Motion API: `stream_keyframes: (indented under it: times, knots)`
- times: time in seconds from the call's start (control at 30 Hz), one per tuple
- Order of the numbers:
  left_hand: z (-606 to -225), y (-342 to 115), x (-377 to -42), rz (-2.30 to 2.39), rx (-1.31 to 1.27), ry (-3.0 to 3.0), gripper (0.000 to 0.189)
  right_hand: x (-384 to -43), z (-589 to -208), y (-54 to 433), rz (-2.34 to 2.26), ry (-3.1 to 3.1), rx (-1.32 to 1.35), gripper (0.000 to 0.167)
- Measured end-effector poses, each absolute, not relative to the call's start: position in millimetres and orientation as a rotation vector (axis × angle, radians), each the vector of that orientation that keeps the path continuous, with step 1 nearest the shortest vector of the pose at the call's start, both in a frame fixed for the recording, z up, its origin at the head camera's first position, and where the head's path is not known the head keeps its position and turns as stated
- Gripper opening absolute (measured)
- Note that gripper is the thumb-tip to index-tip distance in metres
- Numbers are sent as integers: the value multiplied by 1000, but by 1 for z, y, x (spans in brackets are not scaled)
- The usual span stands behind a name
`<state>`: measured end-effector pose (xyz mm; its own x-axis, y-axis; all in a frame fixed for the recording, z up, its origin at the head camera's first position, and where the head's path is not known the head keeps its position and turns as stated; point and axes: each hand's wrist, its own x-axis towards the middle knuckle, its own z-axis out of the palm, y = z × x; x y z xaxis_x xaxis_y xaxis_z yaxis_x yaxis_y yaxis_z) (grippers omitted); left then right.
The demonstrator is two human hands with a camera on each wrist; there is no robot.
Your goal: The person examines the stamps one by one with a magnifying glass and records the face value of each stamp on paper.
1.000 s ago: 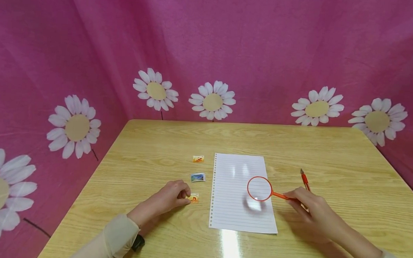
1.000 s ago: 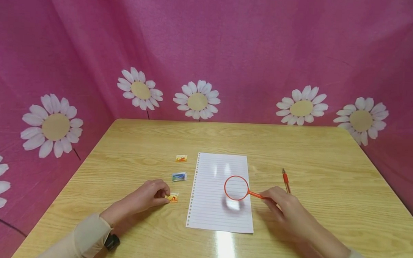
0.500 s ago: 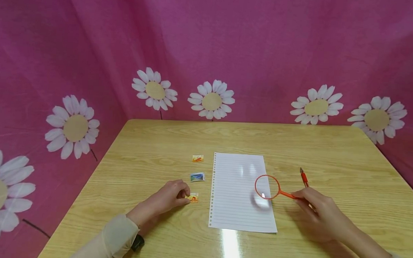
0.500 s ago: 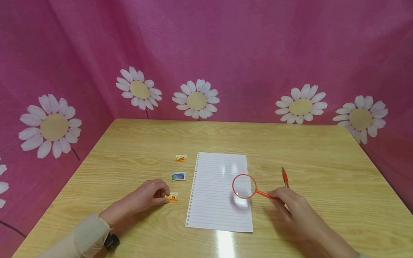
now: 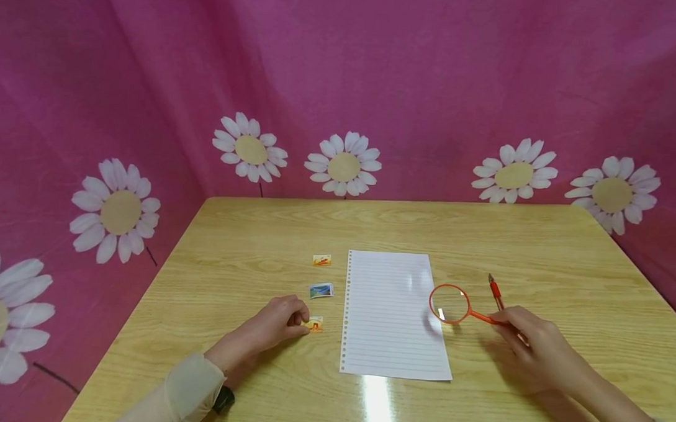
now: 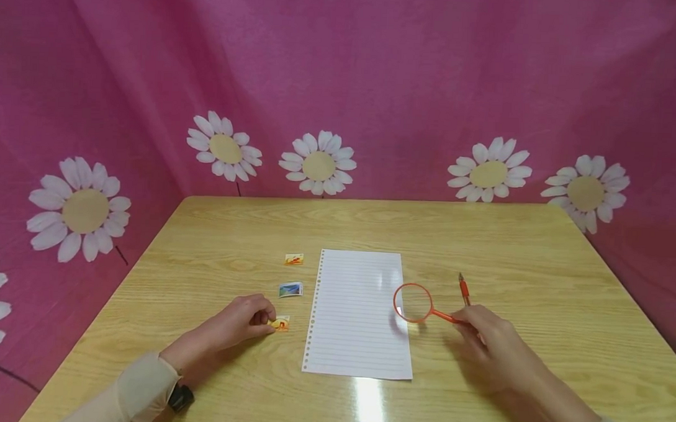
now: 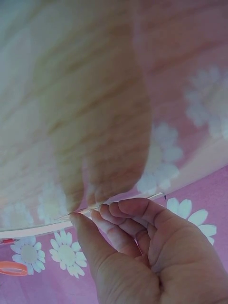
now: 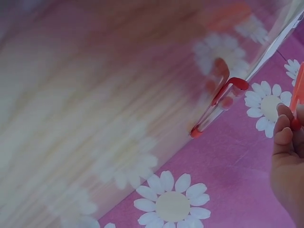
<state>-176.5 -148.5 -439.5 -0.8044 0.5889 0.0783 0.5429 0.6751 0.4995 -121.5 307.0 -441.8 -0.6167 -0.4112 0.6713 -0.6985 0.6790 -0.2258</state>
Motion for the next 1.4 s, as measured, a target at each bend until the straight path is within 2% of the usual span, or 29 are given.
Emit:
stream_keyframes:
  times: [0.17, 0.43, 0.57, 0.77, 0.87, 1.0, 1.07, 1.13, 1.3, 1.4]
  knots:
    - [-439, -148, -176, 785, 921, 2788, 14, -120, -441, 311, 646, -2341, 826, 8]
    - [-438, -147, -175, 802, 892, 2781, 14, -120, -441, 315, 650, -2359, 789, 39]
    - [-439, -147, -175, 802, 891, 2785, 13, -120, -441, 318, 635, -2364, 771, 44]
    - [-440, -148, -176, 810, 927, 2787, 13, -120, -442, 322, 606, -2379, 758, 46]
    - [-441, -148, -177, 811, 940, 2787, 14, -121, -442, 324, 612, -2384, 768, 41]
    - [-442, -149, -177, 807, 936, 2793, 14, -123, -442, 325, 640, -2384, 785, 10]
    - [-442, -149, -177, 805, 934, 2797, 14, -124, -442, 324, 644, -2393, 780, 5]
    - [-442, -149, -177, 802, 932, 2799, 14, -125, -442, 323, 632, -2410, 755, 7]
    - [-442, -149, -177, 806, 934, 2792, 14, -127, -443, 320, 573, -2458, 684, 32]
    - [-442, -149, -178, 809, 935, 2792, 14, -129, -444, 319, 554, -2491, 640, 33]
